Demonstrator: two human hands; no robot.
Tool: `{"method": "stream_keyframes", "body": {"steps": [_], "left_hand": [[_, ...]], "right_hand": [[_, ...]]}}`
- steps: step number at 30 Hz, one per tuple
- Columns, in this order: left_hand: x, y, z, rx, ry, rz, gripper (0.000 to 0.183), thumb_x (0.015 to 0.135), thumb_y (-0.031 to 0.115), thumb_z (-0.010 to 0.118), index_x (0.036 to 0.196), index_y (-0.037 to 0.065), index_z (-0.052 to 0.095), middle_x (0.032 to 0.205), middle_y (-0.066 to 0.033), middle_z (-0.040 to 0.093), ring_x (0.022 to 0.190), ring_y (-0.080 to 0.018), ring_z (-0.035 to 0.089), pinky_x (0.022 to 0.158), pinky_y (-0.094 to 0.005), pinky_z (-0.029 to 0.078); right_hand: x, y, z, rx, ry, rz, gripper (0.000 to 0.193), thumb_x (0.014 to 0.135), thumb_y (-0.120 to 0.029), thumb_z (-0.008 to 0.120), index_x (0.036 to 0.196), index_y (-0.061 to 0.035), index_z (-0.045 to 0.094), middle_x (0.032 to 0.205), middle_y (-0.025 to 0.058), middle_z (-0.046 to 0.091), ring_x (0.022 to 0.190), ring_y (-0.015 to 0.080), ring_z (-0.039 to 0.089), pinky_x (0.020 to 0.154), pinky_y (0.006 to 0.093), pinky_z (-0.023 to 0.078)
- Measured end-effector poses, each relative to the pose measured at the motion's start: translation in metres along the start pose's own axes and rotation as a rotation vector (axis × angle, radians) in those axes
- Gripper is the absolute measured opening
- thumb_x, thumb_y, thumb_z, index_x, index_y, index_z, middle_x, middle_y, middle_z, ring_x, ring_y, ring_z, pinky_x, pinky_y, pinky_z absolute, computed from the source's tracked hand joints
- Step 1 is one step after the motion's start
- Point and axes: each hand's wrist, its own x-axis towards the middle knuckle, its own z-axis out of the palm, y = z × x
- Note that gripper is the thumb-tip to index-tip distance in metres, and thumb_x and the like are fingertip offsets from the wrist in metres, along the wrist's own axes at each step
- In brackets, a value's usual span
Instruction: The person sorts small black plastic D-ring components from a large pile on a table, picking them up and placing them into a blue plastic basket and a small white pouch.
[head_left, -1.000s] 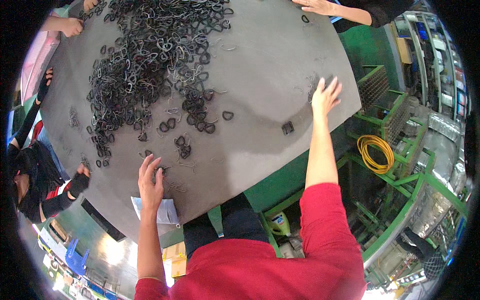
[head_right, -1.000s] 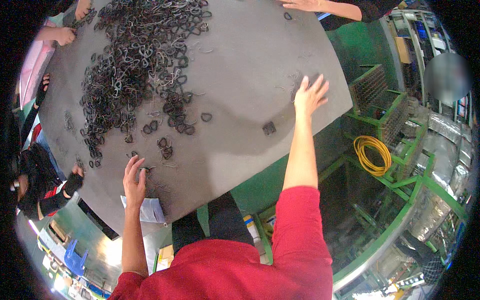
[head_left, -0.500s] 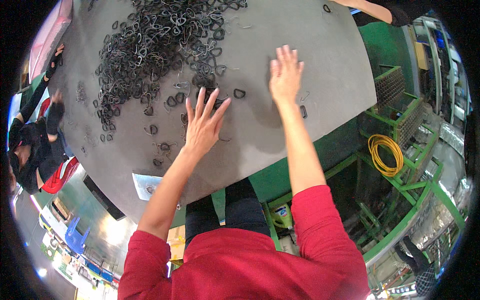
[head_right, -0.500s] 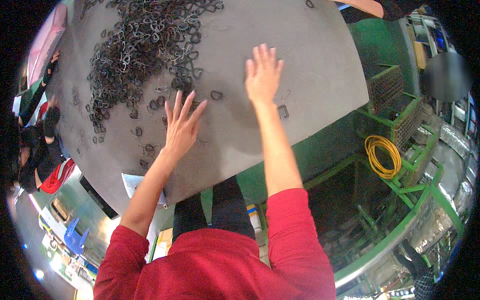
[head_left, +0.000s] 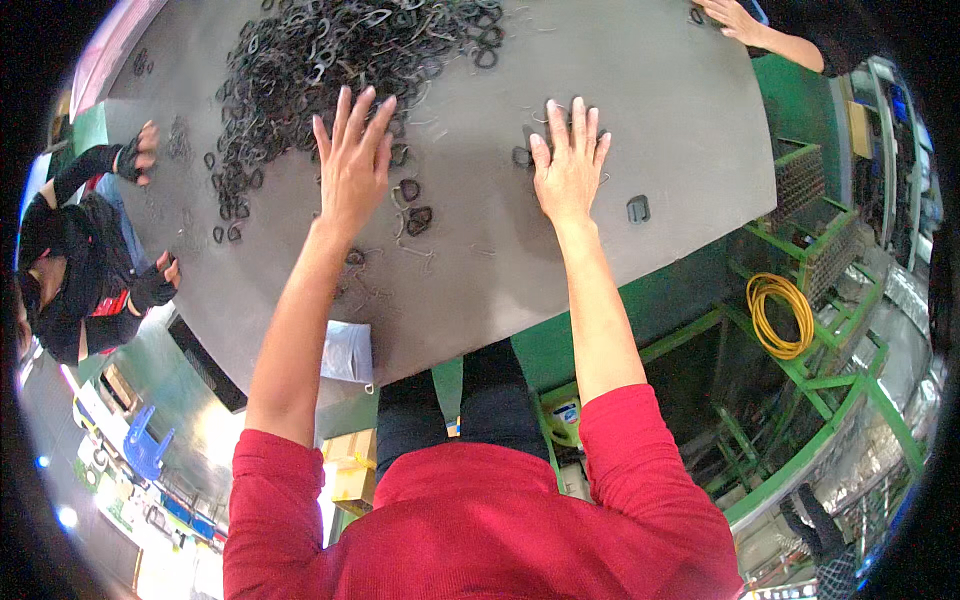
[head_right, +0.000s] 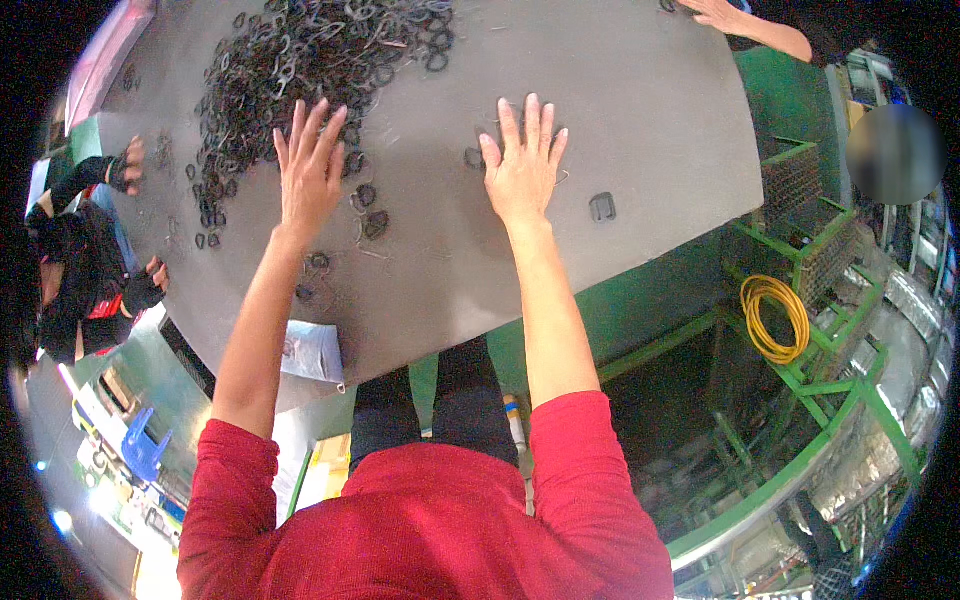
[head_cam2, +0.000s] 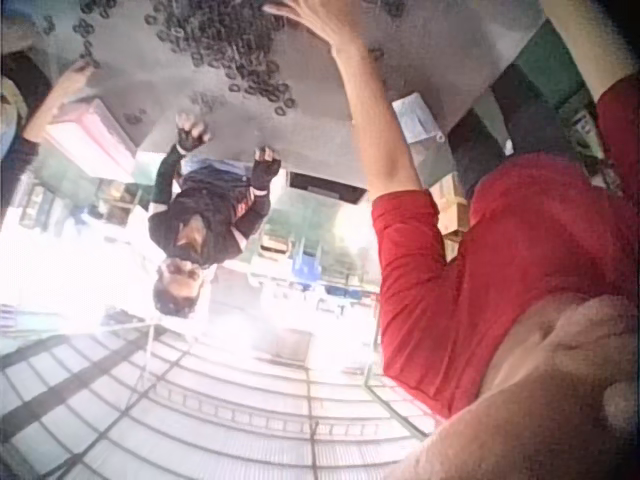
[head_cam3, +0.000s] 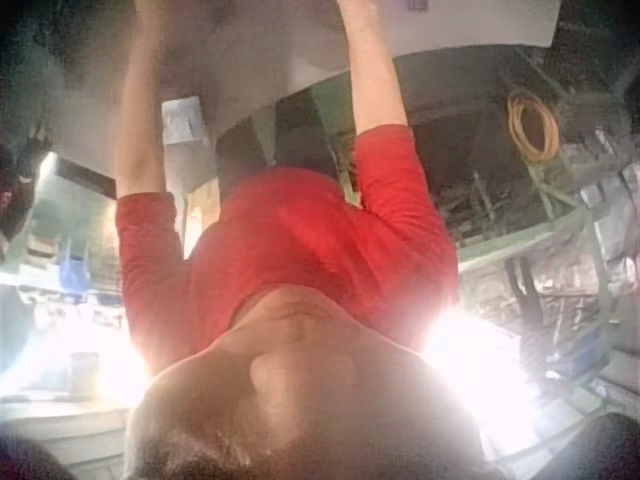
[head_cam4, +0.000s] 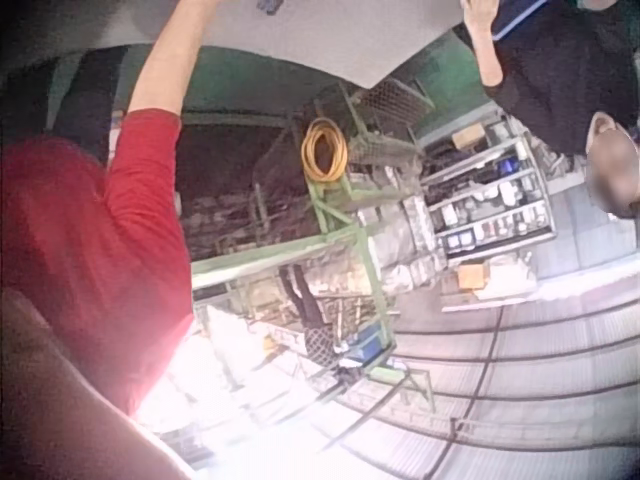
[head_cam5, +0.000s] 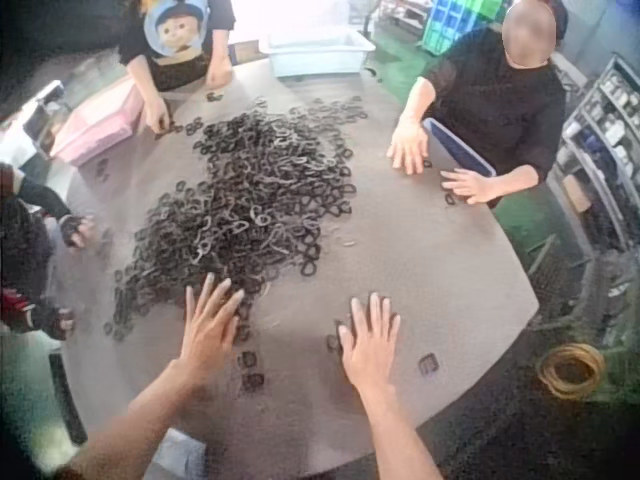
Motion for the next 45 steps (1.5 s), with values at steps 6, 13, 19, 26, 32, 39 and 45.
{"method": "stream_keyframes", "body": {"steps": [6, 13, 19, 26, 32, 39, 45], "left_hand": [[-0.077, 0.034, -0.01, -0.151, -0.257, 0.126, 0.053, 0.083, 0.016, 0.056, 0.134, 0.02, 0.04, 0.142, -0.0005, 0.033, 0.136, -0.023, 0.02, 0.108, -0.0554, 0.01], [-0.046, -0.017, -0.013, 0.018, -0.012, -0.041, 0.047, 0.086, 0.013, 0.052, 0.132, 0.017, 0.043, 0.139, -0.001, 0.038, 0.135, -0.0222, 0.024, 0.109, -0.0516, 0.011], [-0.088, -0.048, -0.063, -0.145, 0.214, -0.235, 0.041, 0.083, 0.008, 0.057, 0.123, 0.013, 0.051, 0.126, -0.006, 0.049, 0.122, -0.0255, 0.041, 0.102, -0.0423, 0.03], [-0.182, -0.026, -0.06, -0.312, 0.169, -0.614, 0.027, 0.078, 0.004, 0.061, 0.104, 0.008, 0.059, 0.098, -0.0086, 0.058, 0.092, -0.0252, 0.054, 0.084, -0.0353, 0.042], [-0.197, -0.003, -0.066, -0.118, 0.035, -0.637, 0.037, 0.071, 0.016, 0.07, 0.105, 0.011, 0.056, 0.093, -0.0057, 0.057, 0.091, -0.0241, 0.053, 0.075, -0.0383, 0.041], [-0.216, -0.013, -0.059, -0.35, -0.135, -0.823, 0.037, 0.069, 0.018, 0.072, 0.1, 0.009, 0.054, 0.091, -0.0072, 0.057, 0.092, -0.026, 0.053, 0.077, -0.0402, 0.041], [-0.22, -0.007, -0.079, -0.032, -0.152, -0.685, 0.038, 0.066, 0.025, 0.074, 0.095, 0.01, 0.055, 0.087, -0.0077, 0.059, 0.089, -0.026, 0.055, 0.079, -0.0394, 0.039]], "right_hand": [[-0.063, -0.041, 0.002, -0.044, -0.045, -0.067, 0.044, 0.09, -0.026, 0.048, 0.132, -0.016, 0.043, 0.142, 0.0106, 0.033, 0.132, 0.0318, 0.028, 0.106, 0.0529, 0.019], [-0.125, -0.118, -0.003, 0.158, -0.163, -0.249, 0.039, 0.085, -0.016, 0.055, 0.124, -0.0139, 0.049, 0.134, 0.0108, 0.041, 0.127, 0.032, 0.034, 0.104, 0.052, 0.024], [-0.074, -0.138, 0.012, 0.333, -0.027, -0.253, 0.022, 0.079, -0.008, 0.06, 0.1, -0.0119, 0.059, 0.101, 0.0042, 0.056, 0.097, 0.0248, 0.053, 0.081, 0.0389, 0.041], [-0.09, -0.192, 0.033, 0.358, -0.274, -0.461, 0.015, 0.072, -0.018, 0.069, 0.085, -0.014, 0.061, 0.087, 0.0001, 0.056, 0.086, 0.0208, 0.054, 0.07, 0.0365, 0.04], [-0.099, -0.213, 0.031, 0.241, -0.448, -0.398, 0.023, 0.065, -0.026, 0.075, 0.076, -0.0118, 0.06, 0.079, 0.0037, 0.055, 0.08, 0.0225, 0.056, 0.068, 0.0392, 0.04], [-0.046, -0.216, 0.029, 0.514, -0.879, -0.056, 0.026, 0.071, -0.02, 0.073, 0.087, -0.0009, 0.064, 0.079, 0.0085, 0.066, 0.064, 0.0136, 0.059, 0.062, 0.0277, 0.047], [-0.026, -0.213, 0.039, 0.764, -1.059, 0.101, 0.021, 0.086, -0.017, 0.06, 0.102, -0.004, 0.059, 0.08, 0.0015, 0.061, 0.065, 0.0063, 0.053, 0.057, 0.0211, 0.041]]}}
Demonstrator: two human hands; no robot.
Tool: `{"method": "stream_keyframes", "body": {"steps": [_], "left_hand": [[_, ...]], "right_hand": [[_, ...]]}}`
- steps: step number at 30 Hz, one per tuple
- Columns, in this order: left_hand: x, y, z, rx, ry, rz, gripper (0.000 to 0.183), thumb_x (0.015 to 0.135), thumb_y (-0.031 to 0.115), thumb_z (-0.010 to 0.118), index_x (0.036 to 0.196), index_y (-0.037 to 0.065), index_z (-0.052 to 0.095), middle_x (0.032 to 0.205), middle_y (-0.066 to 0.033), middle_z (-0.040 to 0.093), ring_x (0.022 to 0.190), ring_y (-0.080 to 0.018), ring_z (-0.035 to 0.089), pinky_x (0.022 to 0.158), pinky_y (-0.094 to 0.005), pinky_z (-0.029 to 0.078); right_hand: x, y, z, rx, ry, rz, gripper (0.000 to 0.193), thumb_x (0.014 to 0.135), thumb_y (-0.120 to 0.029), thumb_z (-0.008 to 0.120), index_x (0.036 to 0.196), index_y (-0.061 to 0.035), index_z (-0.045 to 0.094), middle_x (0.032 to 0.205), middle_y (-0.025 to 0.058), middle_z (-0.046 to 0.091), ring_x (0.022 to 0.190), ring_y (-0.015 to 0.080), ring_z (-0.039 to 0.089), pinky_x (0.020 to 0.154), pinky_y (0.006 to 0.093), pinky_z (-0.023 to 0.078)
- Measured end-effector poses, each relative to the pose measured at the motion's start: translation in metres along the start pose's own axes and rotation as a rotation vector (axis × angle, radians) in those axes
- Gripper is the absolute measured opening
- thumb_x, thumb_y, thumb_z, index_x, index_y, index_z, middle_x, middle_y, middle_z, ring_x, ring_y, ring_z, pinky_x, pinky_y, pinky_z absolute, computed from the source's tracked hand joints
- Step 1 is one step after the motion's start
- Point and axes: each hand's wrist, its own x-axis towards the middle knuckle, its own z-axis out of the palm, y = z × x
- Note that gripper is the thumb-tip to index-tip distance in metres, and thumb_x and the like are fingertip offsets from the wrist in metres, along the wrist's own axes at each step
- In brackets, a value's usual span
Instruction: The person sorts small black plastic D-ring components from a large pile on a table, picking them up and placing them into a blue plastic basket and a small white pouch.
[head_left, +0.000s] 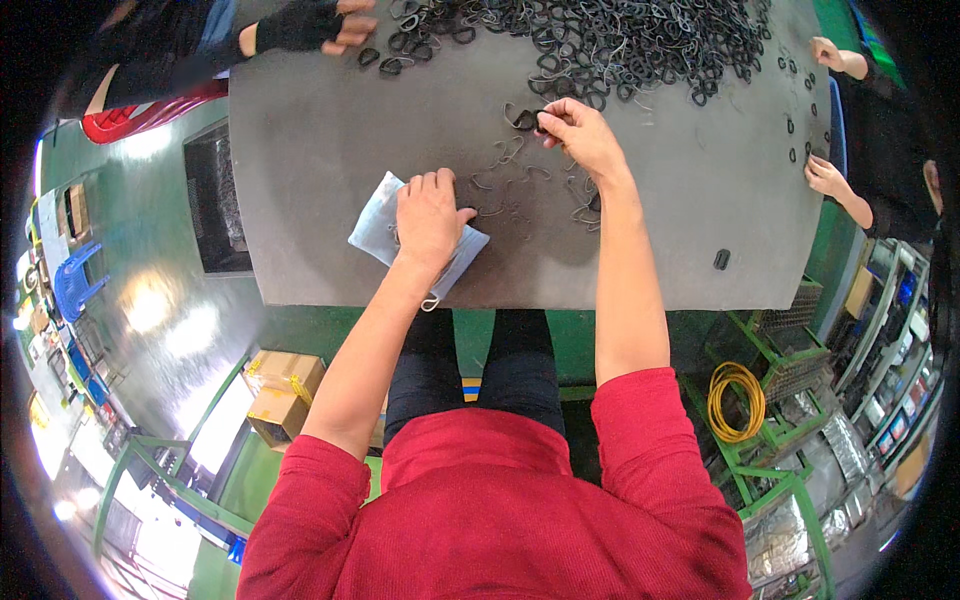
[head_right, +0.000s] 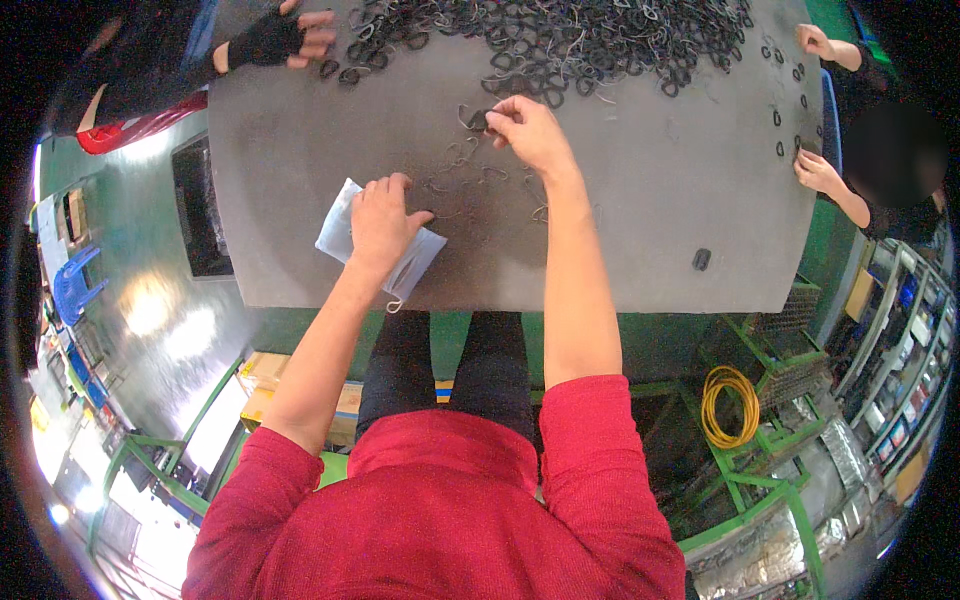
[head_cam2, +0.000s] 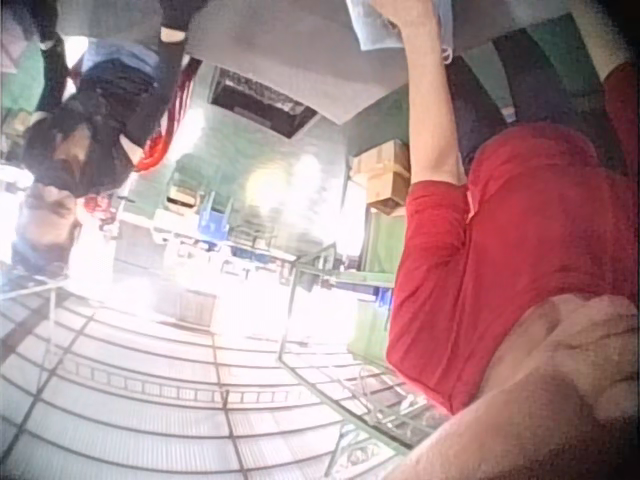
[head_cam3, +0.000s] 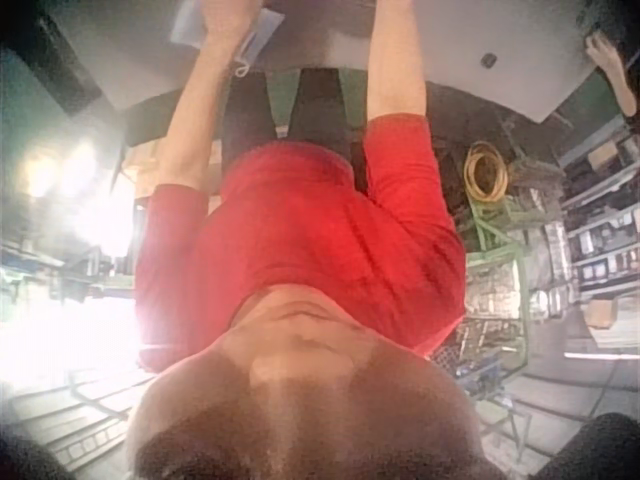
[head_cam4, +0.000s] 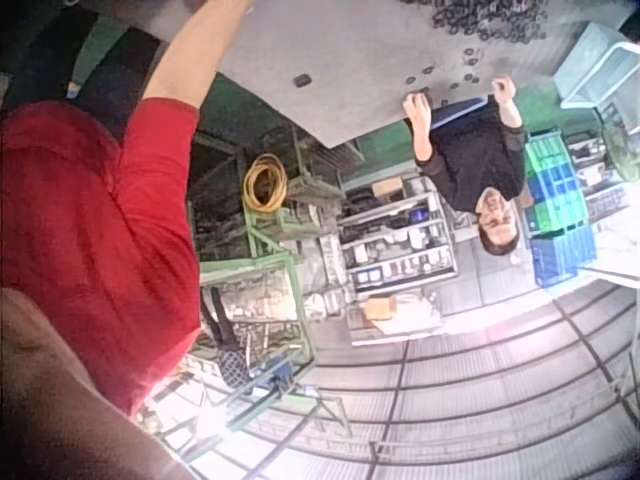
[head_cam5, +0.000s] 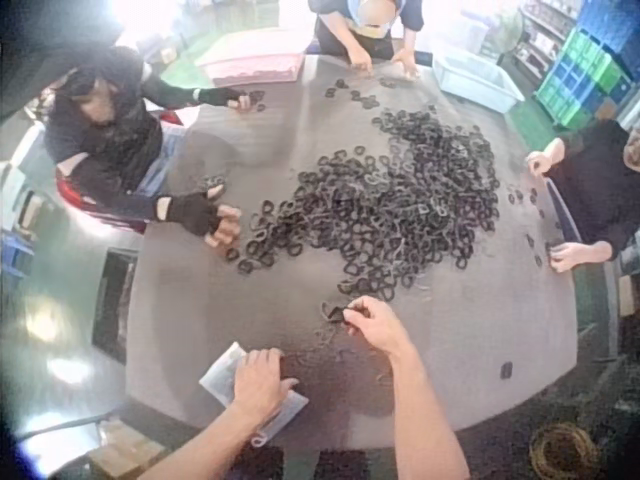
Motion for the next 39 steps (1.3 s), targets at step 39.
{"method": "stream_keyframes", "body": {"steps": [39], "left_hand": [[-0.011, -0.06, -0.011, -0.147, 0.185, -0.346, 0.034, 0.076, 0.022, 0.069, 0.103, 0.005, 0.058, 0.105, -0.0117, 0.058, 0.102, -0.0287, 0.053, 0.087, -0.04, 0.042]], "right_hand": [[-0.105, 0.053, -0.044, 0.8, 0.072, 0.201, 0.025, 0.09, -0.03, 0.055, 0.089, -0.0049, 0.058, 0.061, -0.0046, 0.043, 0.049, 0.0013, 0.034, 0.041, 0.0161, 0.02]]}}
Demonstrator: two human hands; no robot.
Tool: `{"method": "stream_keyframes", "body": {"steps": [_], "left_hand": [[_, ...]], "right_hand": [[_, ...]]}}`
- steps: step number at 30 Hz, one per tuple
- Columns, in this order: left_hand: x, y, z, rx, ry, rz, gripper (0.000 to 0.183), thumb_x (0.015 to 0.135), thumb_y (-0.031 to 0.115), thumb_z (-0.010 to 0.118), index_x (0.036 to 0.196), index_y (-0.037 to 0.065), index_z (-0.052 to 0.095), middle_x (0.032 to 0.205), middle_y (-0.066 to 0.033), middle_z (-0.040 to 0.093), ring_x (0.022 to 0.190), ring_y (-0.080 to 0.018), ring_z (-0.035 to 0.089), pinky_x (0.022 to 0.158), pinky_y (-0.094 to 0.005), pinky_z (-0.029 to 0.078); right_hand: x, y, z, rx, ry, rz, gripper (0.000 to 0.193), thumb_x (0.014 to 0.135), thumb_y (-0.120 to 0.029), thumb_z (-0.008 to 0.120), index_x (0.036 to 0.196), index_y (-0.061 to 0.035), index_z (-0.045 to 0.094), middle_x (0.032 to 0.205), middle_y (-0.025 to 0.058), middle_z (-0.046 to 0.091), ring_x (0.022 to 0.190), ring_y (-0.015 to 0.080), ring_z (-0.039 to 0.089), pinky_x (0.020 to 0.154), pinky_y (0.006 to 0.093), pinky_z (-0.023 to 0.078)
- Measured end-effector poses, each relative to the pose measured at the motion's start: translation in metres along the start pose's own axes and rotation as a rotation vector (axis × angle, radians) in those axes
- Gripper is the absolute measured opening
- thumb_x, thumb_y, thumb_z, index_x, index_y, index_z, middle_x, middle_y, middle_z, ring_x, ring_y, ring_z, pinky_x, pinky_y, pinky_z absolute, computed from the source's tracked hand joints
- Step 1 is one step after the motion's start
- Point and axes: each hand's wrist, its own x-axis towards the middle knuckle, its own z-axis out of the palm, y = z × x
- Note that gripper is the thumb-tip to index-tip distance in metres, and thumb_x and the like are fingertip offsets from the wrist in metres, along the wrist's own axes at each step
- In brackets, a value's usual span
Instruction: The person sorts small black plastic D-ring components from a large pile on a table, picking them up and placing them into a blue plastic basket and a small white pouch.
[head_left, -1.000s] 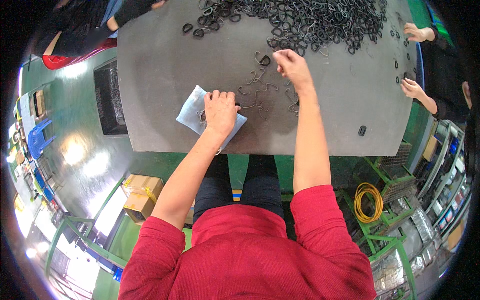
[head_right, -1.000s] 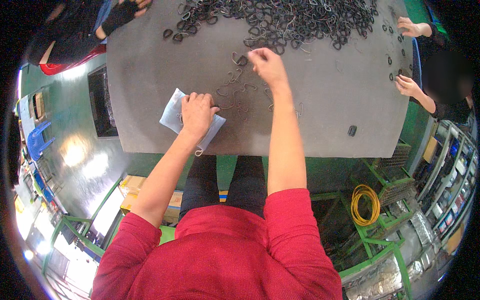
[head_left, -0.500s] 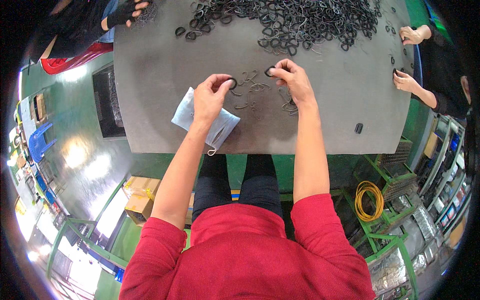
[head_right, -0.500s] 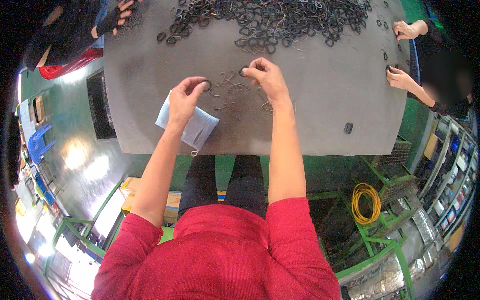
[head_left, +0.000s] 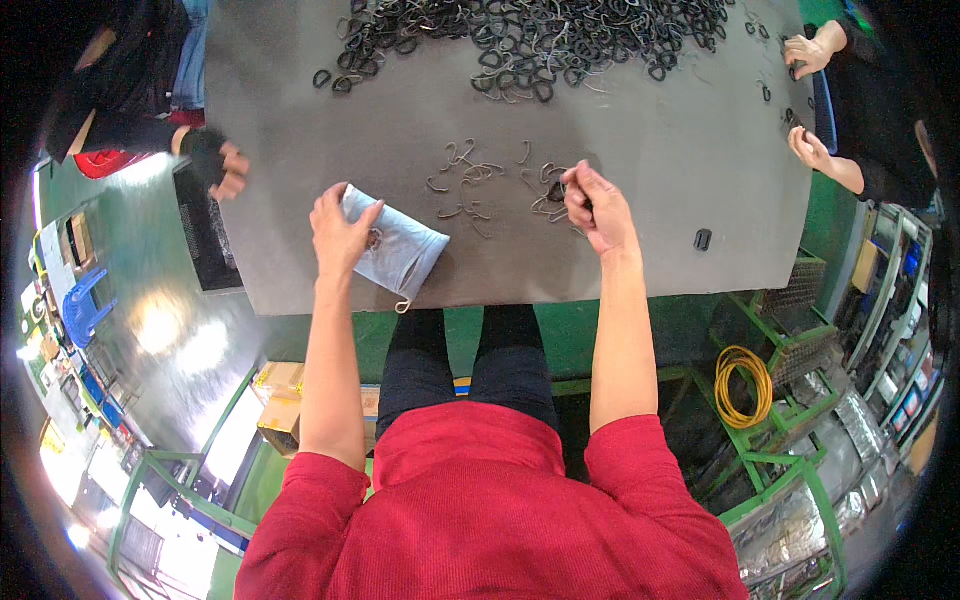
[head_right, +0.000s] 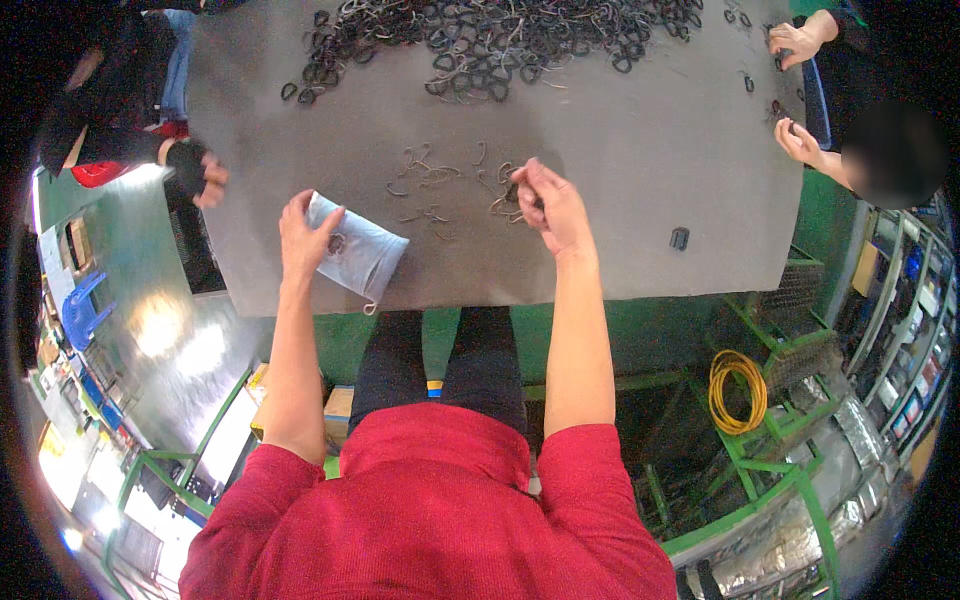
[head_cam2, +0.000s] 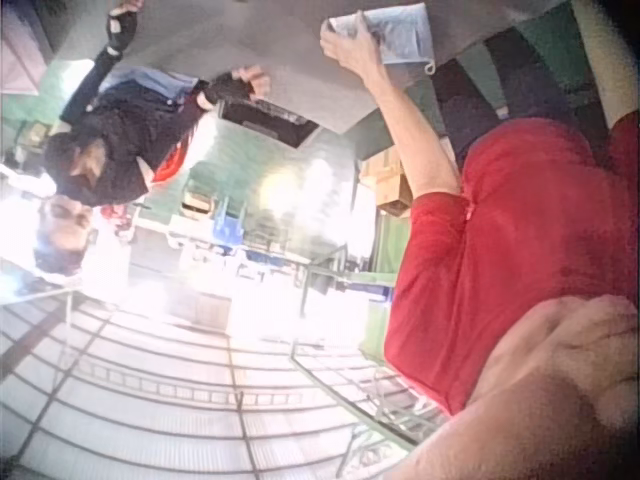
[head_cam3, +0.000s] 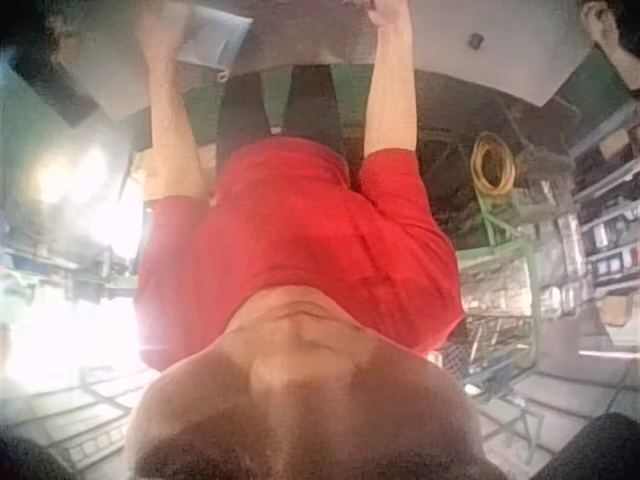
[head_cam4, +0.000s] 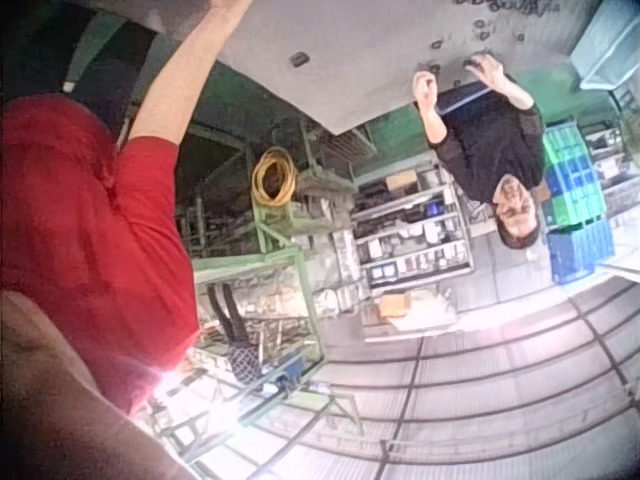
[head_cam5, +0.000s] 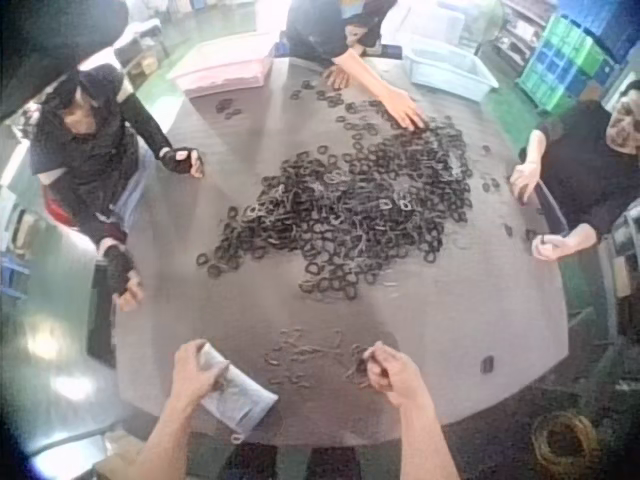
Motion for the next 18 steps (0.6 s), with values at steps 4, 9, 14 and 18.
{"method": "stream_keyframes", "body": {"steps": [4, 9, 14, 18], "left_hand": [[0.008, 0.013, -0.025, -0.588, -0.372, -0.13, 0.028, 0.077, 0.022, 0.068, 0.096, 0.002, 0.06, 0.091, -0.0096, 0.06, 0.083, -0.0202, 0.059, 0.073, -0.0307, 0.047], [-0.01, 0.141, -0.025, -0.547, -0.66, 0.404, 0.019, 0.08, 0.016, 0.064, 0.093, 0.002, 0.061, 0.085, -0.0055, 0.058, 0.076, -0.0142, 0.055, 0.068, -0.027, 0.045], [-0.043, 0.212, 0.037, -0.693, -0.324, 0.386, 0.018, 0.088, 0.006, 0.051, 0.104, 0.005, 0.06, 0.096, -0.0101, 0.06, 0.087, -0.0214, 0.058, 0.076, -0.0315, 0.047], [-0.088, 0.2, 0.09, -0.344, -0.15, 0.59, 0.025, 0.079, 0.011, 0.063, 0.104, 0.011, 0.058, 0.1, -0.0068, 0.058, 0.095, -0.0264, 0.053, 0.079, -0.0363, 0.041]], "right_hand": [[-0.011, 0.02, 0.023, -0.771, -0.038, -0.184, 0.032, 0.082, -0.034, 0.064, 0.088, -0.0029, 0.065, 0.072, 0.0013, 0.06, 0.059, 0.0127, 0.054, 0.054, 0.0269, 0.043], [-0.052, 0.001, 0.054, -1.425, -0.222, -0.19, 0.043, 0.069, -0.04, 0.069, 0.096, -0.0067, 0.068, 0.08, 0.0155, 0.065, 0.071, 0.022, 0.062, 0.068, 0.0344, 0.048], [-0.12, -0.038, -0.066, -1.051, 0.05, -0.013, 0.038, 0.067, -0.029, 0.071, 0.091, 0.0001, 0.068, 0.081, 0.0117, 0.068, 0.074, 0.0167, 0.061, 0.072, 0.0327, 0.047], [-0.175, -0.056, -0.146, -0.868, 0.328, 0.05, 0.036, 0.07, -0.028, 0.072, 0.09, 0.0017, 0.068, 0.069, 0.0057, 0.063, 0.066, 0.011, 0.054, 0.063, 0.0273, 0.043]]}}
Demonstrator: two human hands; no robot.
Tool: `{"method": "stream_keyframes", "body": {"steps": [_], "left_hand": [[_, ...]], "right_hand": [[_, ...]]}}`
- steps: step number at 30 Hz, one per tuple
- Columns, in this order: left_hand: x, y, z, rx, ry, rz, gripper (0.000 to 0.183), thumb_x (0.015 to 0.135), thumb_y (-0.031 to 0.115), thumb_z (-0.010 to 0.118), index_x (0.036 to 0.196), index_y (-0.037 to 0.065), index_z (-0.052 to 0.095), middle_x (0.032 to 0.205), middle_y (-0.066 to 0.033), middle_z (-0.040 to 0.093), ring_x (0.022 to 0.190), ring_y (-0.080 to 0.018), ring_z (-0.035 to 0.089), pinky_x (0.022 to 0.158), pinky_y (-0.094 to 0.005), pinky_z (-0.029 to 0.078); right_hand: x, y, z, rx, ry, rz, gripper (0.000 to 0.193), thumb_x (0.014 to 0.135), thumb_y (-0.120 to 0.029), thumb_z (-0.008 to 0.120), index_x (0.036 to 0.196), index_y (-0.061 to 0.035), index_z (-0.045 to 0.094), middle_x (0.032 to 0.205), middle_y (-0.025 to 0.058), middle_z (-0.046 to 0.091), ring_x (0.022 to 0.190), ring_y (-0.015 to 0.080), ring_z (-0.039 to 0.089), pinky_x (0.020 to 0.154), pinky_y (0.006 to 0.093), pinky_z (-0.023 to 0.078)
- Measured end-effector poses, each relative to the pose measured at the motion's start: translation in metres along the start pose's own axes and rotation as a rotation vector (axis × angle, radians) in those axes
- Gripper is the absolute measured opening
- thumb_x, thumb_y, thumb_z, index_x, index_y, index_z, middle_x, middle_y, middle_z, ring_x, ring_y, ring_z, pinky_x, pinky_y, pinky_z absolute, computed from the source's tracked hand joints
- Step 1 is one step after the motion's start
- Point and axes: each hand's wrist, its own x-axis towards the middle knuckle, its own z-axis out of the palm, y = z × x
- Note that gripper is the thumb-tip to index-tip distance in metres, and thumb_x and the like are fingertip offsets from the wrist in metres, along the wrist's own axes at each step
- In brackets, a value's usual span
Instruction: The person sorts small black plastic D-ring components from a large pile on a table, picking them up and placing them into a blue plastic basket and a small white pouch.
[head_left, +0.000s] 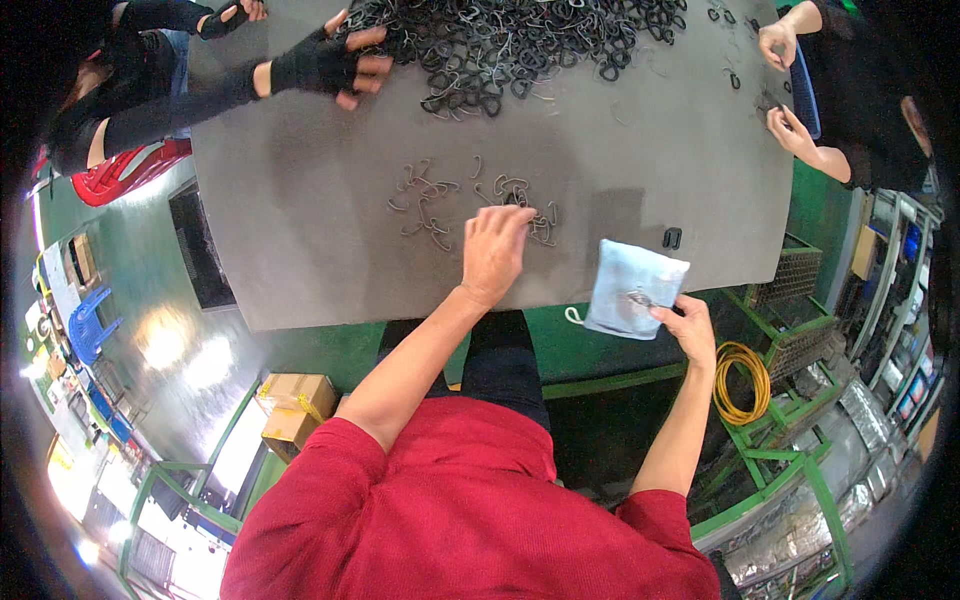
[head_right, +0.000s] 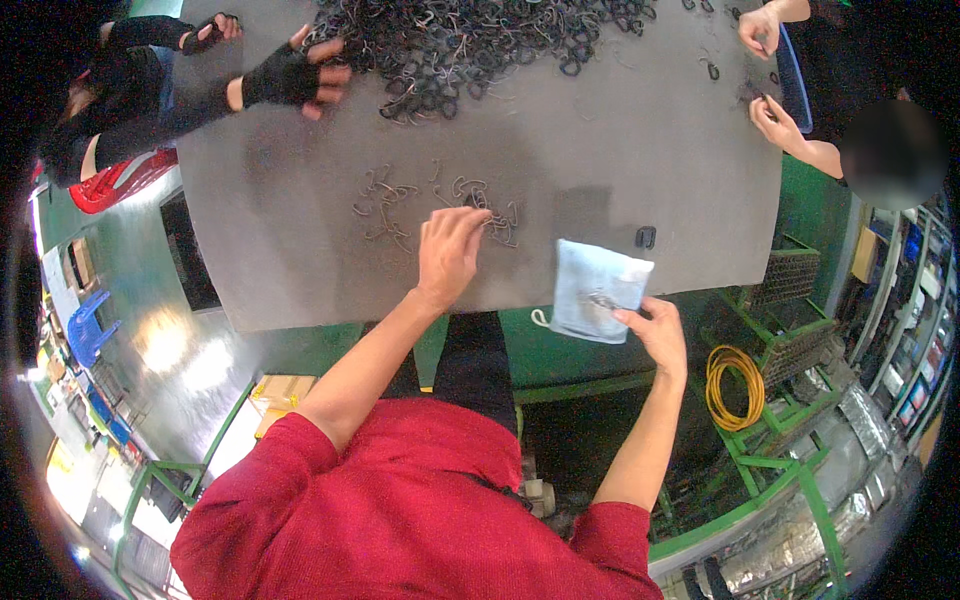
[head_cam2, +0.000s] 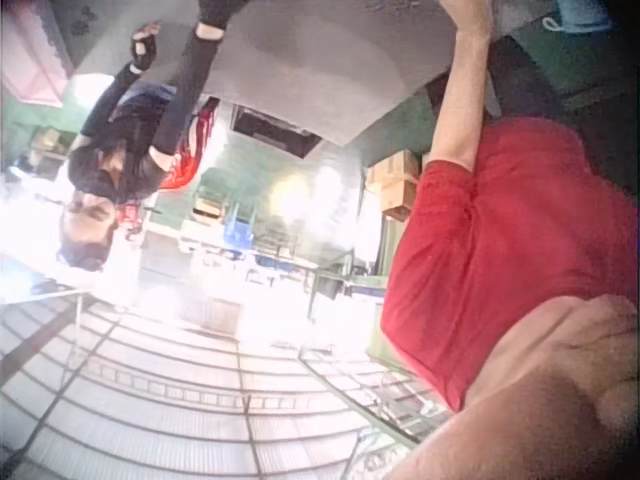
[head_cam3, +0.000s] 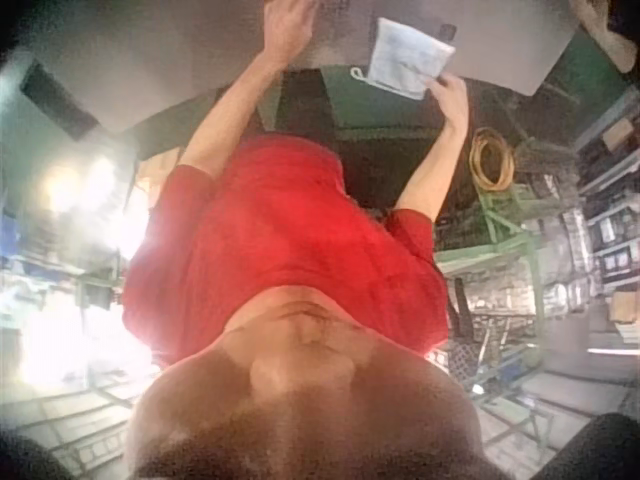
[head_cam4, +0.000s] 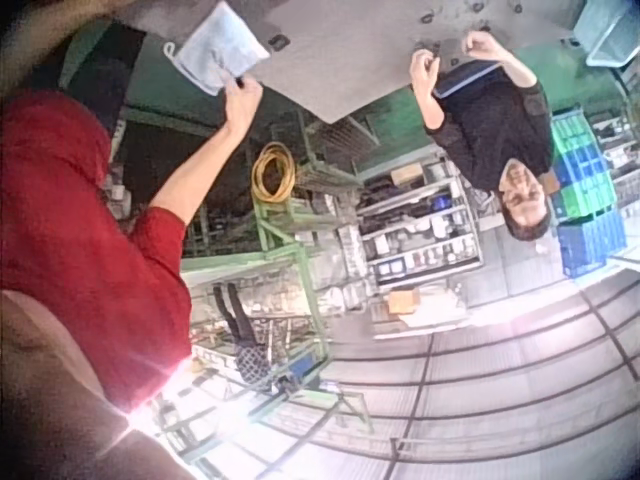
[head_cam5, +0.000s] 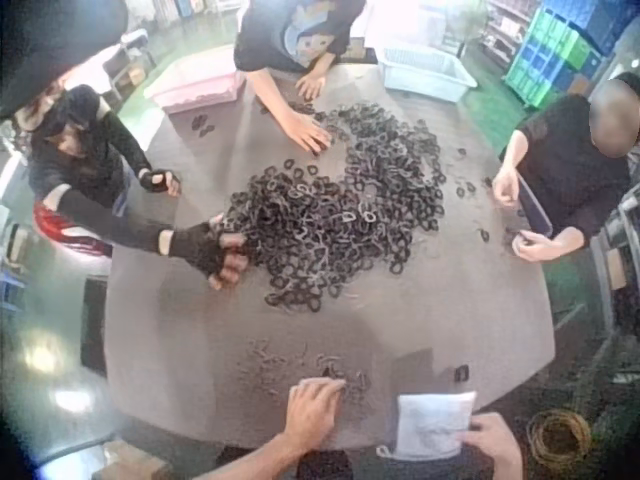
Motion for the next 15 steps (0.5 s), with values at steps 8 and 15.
{"method": "stream_keyframes", "body": {"steps": [8, 15], "left_hand": [[0.012, -0.017, 0.021, 0.301, -0.002, -0.252, 0.03, 0.072, 0.027, 0.071, 0.094, 0.014, 0.055, 0.088, -0.0024, 0.052, 0.089, -0.0222, 0.048, 0.073, -0.0365, 0.035], [0.009, -0.028, 0.01, 0.183, -0.055, -0.365, 0.014, 0.074, 0.02, 0.068, 0.083, 0.013, 0.059, 0.081, -0.0005, 0.058, 0.086, -0.0218, 0.052, 0.073, -0.0377, 0.035]], "right_hand": [[0.08, 0.003, 0.001, -0.107, -0.014, 0.053, 0.044, 0.071, -0.032, 0.071, 0.094, 0.0047, 0.064, 0.072, 0.0046, 0.06, 0.067, 0.0125, 0.052, 0.061, 0.0287, 0.042], [0.079, -0.028, 0.036, -0.134, 0.51, -0.189, 0.034, 0.085, -0.032, 0.06, 0.105, -0.0047, 0.062, 0.087, 0.0113, 0.065, 0.079, 0.0179, 0.06, 0.073, 0.0303, 0.046]]}}
